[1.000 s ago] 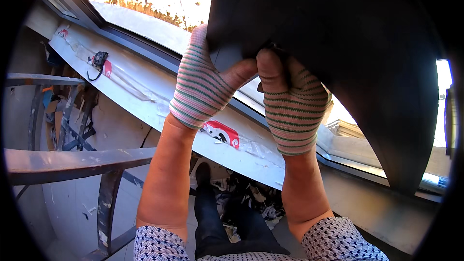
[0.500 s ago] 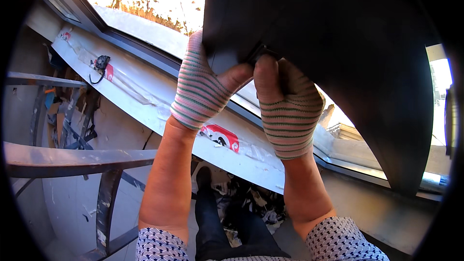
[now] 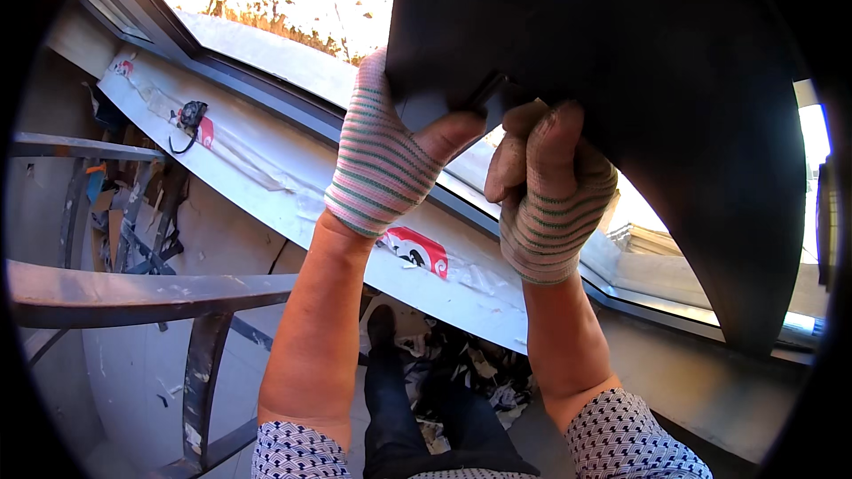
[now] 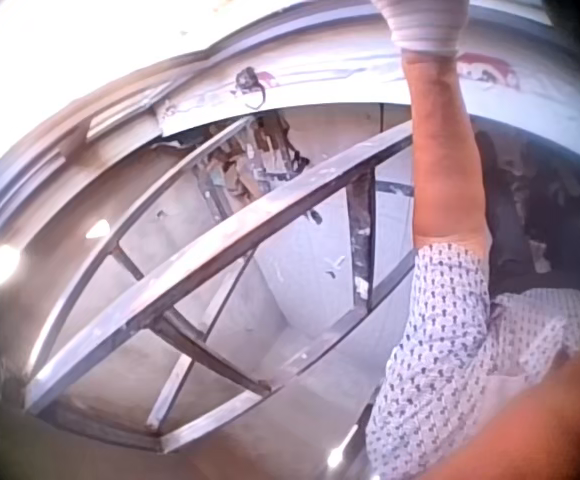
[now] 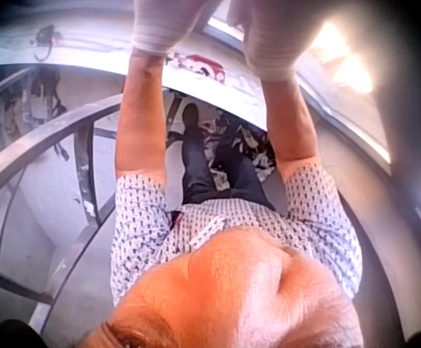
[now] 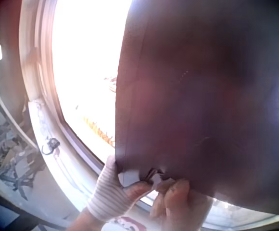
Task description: The person picks up a large glass pane with a black frame and carries it to a window opening. They lift the pane into the frame and then insert a black plastic strip into the side of the window frame to secure the glass. The person is wearing gloves and works in a room with construction debris.
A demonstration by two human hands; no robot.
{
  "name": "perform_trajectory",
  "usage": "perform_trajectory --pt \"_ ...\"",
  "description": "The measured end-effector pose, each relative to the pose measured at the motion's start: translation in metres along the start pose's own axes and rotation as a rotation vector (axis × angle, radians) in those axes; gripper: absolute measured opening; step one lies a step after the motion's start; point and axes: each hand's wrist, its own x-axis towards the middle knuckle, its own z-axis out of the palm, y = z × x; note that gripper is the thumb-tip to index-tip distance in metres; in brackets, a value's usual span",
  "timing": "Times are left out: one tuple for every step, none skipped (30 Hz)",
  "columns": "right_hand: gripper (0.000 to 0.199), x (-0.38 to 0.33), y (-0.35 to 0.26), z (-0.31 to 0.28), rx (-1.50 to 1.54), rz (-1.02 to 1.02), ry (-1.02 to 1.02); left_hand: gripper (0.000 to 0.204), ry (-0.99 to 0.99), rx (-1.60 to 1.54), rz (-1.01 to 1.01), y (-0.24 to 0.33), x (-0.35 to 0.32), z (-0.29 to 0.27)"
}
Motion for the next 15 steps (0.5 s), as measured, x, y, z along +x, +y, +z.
perform_trajectory --pt "0.059 0.0 0.0 0.001 0.029 0.025 -0.01 0.071 0.006 0.04 0.007 0.002 0.0 -0.001" --pt "0.059 0.0 -0.001 0.001 0.057 0.05 -0.02 0.071 0.006 -0.001 0.003 0.005 -0.001 -0.001" --pt "0.059 0.001 -0.003 0.001 0.083 0.071 -0.03 0.072 0.006 -0.043 0.002 0.01 0.0 0.0" --pt "0.058 0.001 -0.005 0.001 0.076 0.088 -0.029 0.072 0.006 -0.086 0.002 0.014 0.001 0.002" --pt "0.057 0.0 -0.007 0.0 0.069 0.105 -0.027 0.072 0.021 -0.058 0.018 0.015 0.002 0.004" --pt "0.056 0.0 -0.007 0.0 0.065 0.121 -0.025 0.073 0.035 -0.026 0.036 0.015 0.004 0.005" --pt "0.054 0.0 -0.009 0.001 0.058 0.122 -0.008 0.073 0.048 0.007 0.053 0.015 0.005 0.006" --pt "0.053 -0.001 -0.011 0.004 0.051 0.123 0.008 0.073 0.056 0.025 0.073 0.014 0.006 0.007" --pt "0.052 -0.003 -0.012 0.006 0.043 0.131 0.027 0.073 0.062 0.043 0.086 0.013 0.005 0.007" --pt "0.051 -0.002 -0.012 0.005 0.032 0.121 0.004 0.073 0.067 0.061 0.098 0.013 0.003 0.007" --pt "0.05 0.0 -0.011 0.004 0.022 0.111 -0.019 0.073 0.07 0.048 0.077 0.014 0.002 0.007" --pt "0.049 0.001 -0.011 0.003 0.009 0.099 -0.039 0.073 0.07 0.031 0.057 0.018 0.004 0.007" --pt "0.047 -0.001 -0.01 0.002 -0.001 0.101 -0.019 0.072 0.071 0.014 0.038 0.02 0.004 0.008" --pt "0.045 -0.004 -0.008 0.002 -0.011 0.103 0.001 0.072 0.051 0.016 0.058 0.018 0.004 0.007" --pt "0.043 -0.004 -0.007 0.001 -0.019 0.099 0.017 0.072 0.049 -0.038 0.018 0.021 0.004 0.008"
